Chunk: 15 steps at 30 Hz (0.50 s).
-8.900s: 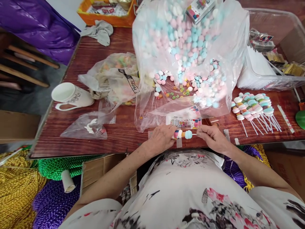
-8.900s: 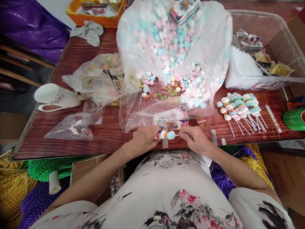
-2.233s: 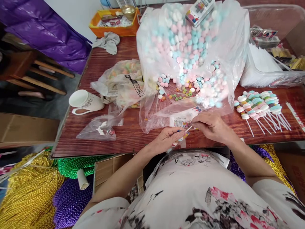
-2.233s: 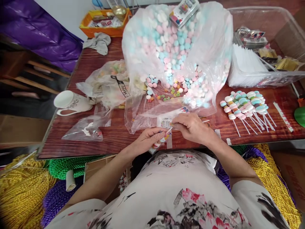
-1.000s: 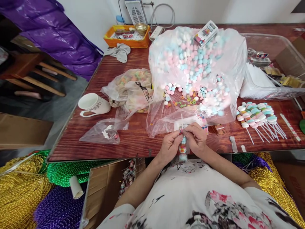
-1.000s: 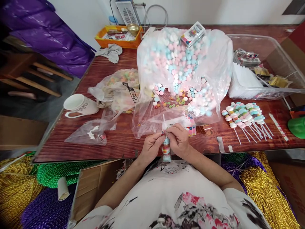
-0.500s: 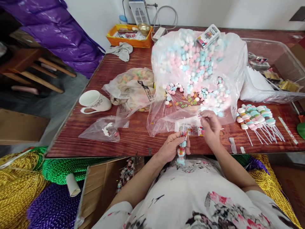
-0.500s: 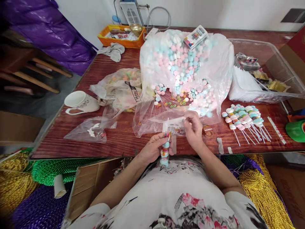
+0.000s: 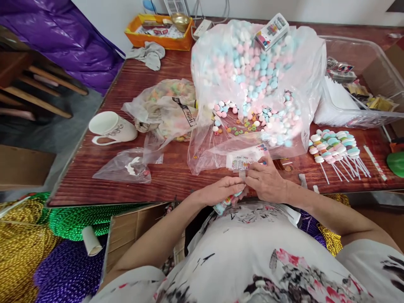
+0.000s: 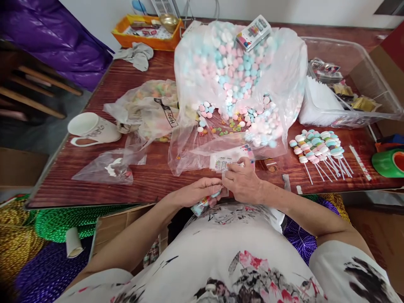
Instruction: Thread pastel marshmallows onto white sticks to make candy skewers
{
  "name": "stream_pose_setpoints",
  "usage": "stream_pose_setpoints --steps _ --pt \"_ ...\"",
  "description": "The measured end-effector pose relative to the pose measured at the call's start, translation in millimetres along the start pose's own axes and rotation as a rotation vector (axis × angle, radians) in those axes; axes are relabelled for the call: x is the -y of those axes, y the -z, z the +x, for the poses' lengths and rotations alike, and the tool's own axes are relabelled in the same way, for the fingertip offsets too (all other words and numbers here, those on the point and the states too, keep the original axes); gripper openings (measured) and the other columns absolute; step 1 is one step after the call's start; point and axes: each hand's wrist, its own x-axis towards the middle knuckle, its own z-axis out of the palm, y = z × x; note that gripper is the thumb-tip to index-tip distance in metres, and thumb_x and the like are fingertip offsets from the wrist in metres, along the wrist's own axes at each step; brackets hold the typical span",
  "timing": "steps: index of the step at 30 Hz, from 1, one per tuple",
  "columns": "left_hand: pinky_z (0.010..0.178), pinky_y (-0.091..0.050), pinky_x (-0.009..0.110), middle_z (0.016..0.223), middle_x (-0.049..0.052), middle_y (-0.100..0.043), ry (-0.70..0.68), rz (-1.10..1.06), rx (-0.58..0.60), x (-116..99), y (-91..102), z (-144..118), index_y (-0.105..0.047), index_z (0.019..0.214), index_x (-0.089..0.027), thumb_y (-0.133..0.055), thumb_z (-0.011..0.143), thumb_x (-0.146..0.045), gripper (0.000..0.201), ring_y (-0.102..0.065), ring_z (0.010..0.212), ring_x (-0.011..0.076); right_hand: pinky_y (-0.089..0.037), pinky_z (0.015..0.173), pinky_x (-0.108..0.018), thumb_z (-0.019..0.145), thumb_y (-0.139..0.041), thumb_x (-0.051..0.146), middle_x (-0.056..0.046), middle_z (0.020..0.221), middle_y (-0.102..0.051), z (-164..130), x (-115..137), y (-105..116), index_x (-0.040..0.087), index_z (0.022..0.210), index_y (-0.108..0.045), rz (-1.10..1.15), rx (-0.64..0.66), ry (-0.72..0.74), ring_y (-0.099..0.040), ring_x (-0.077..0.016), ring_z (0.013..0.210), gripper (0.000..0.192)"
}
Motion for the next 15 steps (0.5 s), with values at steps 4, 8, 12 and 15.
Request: stream_pose_setpoints --steps 4,8,12,15 --pt "0.070 -0.046 0.030 0.078 0.005 -0.057 -0.209 0.777 -0.281 9 -6.3 3 -0.051 0.078 -0.017 -0.037 0.093 -0.025 0.023 -0.050 0.072 0.0159 -0.031 0.070 -0.031 0.088 -0.049 0.013 -0.003 0.073 -0.064 1 -2 -16 0.017 0.072 -0.061 0.261 0.207 -0.233 -0.051 -0.0158 0.075 0.021" --pt "0.071 -0.045 0.031 0.078 0.006 -0.058 -0.259 0.771 -0.369 15 -1.3 7 -0.054 0.078 -0.016 -0.036 0.092 -0.023 0.024 -0.051 0.072 0.0163 -0.032 0.076 -0.033 0.090 -0.052 0.019 -0.003 0.083 -0.069 -1 -1 -18 0.020 0.086 -0.068 0.147 0.060 -0.277 -0.055 -0.0181 0.086 0.017" --pt "0.050 -0.037 0.023 0.059 -0.002 -0.049 -0.002 0.141 -0.158 12 14.4 12 -0.053 0.072 -0.017 -0.043 0.093 -0.042 0.035 -0.043 0.049 0.0096 -0.028 0.089 -0.043 0.095 -0.048 0.019 -0.002 0.121 -0.066 -10 -1 -8 0.029 0.121 -0.060 -0.186 -0.259 0.004 -0.047 -0.0217 0.116 0.030" --pt "0.045 -0.036 0.023 0.062 -0.002 -0.050 0.179 -0.219 0.084 8 15.8 16 -0.052 0.073 -0.016 -0.054 0.086 -0.052 0.039 -0.040 0.042 0.0074 -0.025 0.092 -0.046 0.095 -0.048 0.018 -0.001 0.102 -0.069 -21 -3 -9 0.024 0.108 -0.064 -0.224 -0.362 0.099 -0.048 -0.0195 0.110 0.021"
